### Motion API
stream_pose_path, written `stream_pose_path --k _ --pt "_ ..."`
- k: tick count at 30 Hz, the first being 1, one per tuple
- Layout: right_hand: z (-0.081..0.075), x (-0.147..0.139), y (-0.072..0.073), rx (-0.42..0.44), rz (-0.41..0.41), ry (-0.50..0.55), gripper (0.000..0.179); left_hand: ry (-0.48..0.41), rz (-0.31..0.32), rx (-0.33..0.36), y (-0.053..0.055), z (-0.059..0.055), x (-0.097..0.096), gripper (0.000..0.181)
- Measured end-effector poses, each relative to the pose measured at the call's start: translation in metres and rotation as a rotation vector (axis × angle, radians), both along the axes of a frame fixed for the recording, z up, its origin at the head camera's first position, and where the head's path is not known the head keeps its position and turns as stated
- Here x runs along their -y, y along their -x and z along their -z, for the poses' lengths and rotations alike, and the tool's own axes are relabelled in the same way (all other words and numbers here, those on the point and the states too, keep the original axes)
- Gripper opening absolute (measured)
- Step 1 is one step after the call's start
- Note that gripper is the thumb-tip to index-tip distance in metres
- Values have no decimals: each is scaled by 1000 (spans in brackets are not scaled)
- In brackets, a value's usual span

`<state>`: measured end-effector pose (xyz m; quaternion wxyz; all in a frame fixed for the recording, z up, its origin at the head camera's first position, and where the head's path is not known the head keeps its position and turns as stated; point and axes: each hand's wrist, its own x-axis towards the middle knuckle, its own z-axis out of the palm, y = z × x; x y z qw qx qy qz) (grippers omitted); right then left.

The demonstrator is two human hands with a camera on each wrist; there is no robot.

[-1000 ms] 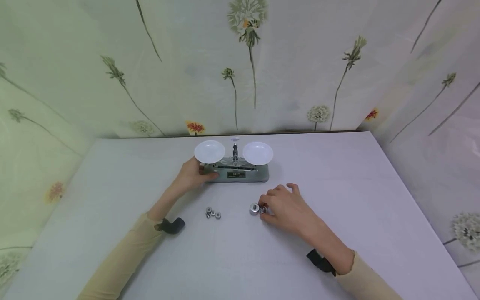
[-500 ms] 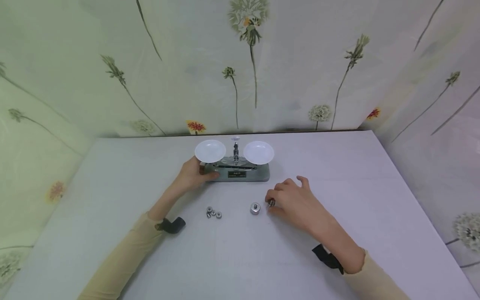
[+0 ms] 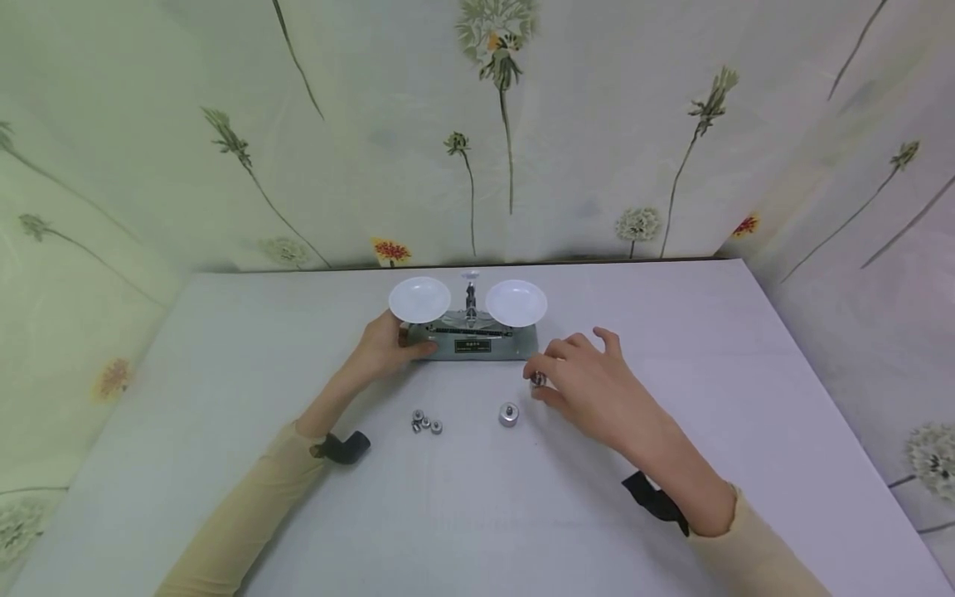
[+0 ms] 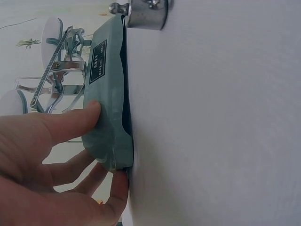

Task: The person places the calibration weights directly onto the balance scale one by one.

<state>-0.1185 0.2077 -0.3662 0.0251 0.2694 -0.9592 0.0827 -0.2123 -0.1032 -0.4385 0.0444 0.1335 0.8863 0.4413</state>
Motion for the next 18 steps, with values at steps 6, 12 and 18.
stream_pose_path --k 6,12,18 --pt "-6 1 2 -19 -11 13 27 4 -2 10 0 0 0 73" --pt "-12 3 6 -23 3 4 25 6 -4 3 -1 0 -1 73" --pt "-17 4 13 -29 12 0 25 8 -5 -2 -1 -1 0 73"
